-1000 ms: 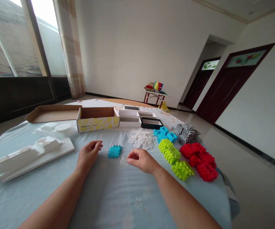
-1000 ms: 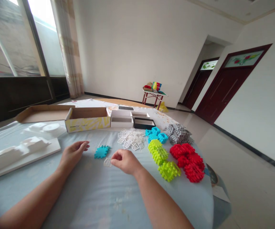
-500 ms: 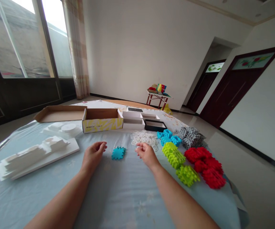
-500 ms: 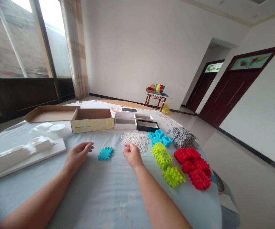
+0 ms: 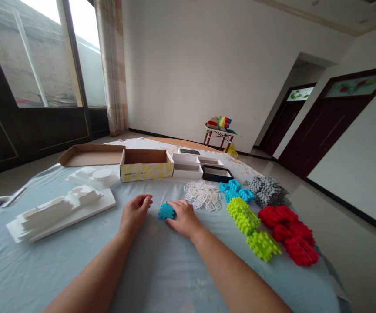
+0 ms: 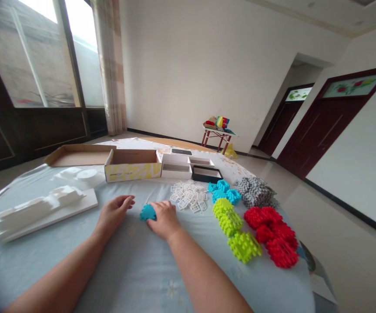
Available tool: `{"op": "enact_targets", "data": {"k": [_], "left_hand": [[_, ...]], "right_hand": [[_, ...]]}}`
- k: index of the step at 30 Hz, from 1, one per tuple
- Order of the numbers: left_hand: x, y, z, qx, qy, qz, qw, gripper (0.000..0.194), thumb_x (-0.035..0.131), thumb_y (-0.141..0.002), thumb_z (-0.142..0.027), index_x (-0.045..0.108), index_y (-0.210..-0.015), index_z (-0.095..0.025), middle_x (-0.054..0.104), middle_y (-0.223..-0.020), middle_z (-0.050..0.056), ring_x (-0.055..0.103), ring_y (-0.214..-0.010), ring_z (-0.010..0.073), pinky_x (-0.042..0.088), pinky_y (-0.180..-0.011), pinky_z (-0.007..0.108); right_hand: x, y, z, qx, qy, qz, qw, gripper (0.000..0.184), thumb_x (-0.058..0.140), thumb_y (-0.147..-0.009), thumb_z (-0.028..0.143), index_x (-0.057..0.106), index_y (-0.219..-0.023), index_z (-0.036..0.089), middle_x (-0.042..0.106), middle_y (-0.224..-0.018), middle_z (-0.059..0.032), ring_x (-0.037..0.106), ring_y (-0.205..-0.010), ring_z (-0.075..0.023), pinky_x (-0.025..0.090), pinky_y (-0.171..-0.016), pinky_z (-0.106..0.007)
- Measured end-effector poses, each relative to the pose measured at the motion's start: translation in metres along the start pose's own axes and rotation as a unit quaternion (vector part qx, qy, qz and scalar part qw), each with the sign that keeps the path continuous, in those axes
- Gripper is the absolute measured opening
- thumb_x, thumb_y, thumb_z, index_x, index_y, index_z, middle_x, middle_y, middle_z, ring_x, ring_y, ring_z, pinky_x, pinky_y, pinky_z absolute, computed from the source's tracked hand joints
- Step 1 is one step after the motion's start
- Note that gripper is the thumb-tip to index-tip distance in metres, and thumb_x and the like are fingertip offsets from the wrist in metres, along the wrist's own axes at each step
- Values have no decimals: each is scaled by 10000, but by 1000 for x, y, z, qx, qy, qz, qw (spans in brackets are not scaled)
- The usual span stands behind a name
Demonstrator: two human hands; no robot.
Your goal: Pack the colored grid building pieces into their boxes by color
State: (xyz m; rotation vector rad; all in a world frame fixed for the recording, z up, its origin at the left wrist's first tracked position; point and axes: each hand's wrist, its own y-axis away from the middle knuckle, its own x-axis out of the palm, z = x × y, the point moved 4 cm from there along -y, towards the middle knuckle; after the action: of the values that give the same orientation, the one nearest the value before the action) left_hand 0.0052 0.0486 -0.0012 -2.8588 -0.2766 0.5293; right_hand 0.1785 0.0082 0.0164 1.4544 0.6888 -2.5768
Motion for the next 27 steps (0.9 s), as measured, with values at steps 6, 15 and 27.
{"op": "enact_targets", "data": {"k": [6, 15, 27], "left_hand": [[0, 0, -2, 1, 0, 4, 1000, 404, 497, -707, -493, 646, -862, -151, 700, -706, 53, 650, -648, 195, 490, -611, 278], [2, 1, -3, 2, -14, 16, 1000, 410, 489, -703, -507, 638, -865, -161, 701, -715, 55, 654, -669, 201, 494, -631, 280], [6, 0, -11, -3, -53, 44, 998, 380, 494, -657, -529, 631, -833, -220, 713, -709, 26, 667, -717, 223, 501, -670, 300]], "right_hand": [[-21, 18, 0, 13, 26, -21, 999, 504, 676, -669, 359, 558, -1138, 217, 606, -1059, -73, 480, -1030, -242, 344, -898, -385], [-46, 71, -7, 27, 54, -17, 998, 512, 683, -655, 440, 571, -1105, 221, 596, -995, -71, 481, -975, -244, 352, -863, -376], [-51, 81, -12, 39, 32, -21, 998, 478, 699, -633, 370, 578, -1075, 237, 637, -997, -44, 526, -957, -221, 376, -847, -350]]}}
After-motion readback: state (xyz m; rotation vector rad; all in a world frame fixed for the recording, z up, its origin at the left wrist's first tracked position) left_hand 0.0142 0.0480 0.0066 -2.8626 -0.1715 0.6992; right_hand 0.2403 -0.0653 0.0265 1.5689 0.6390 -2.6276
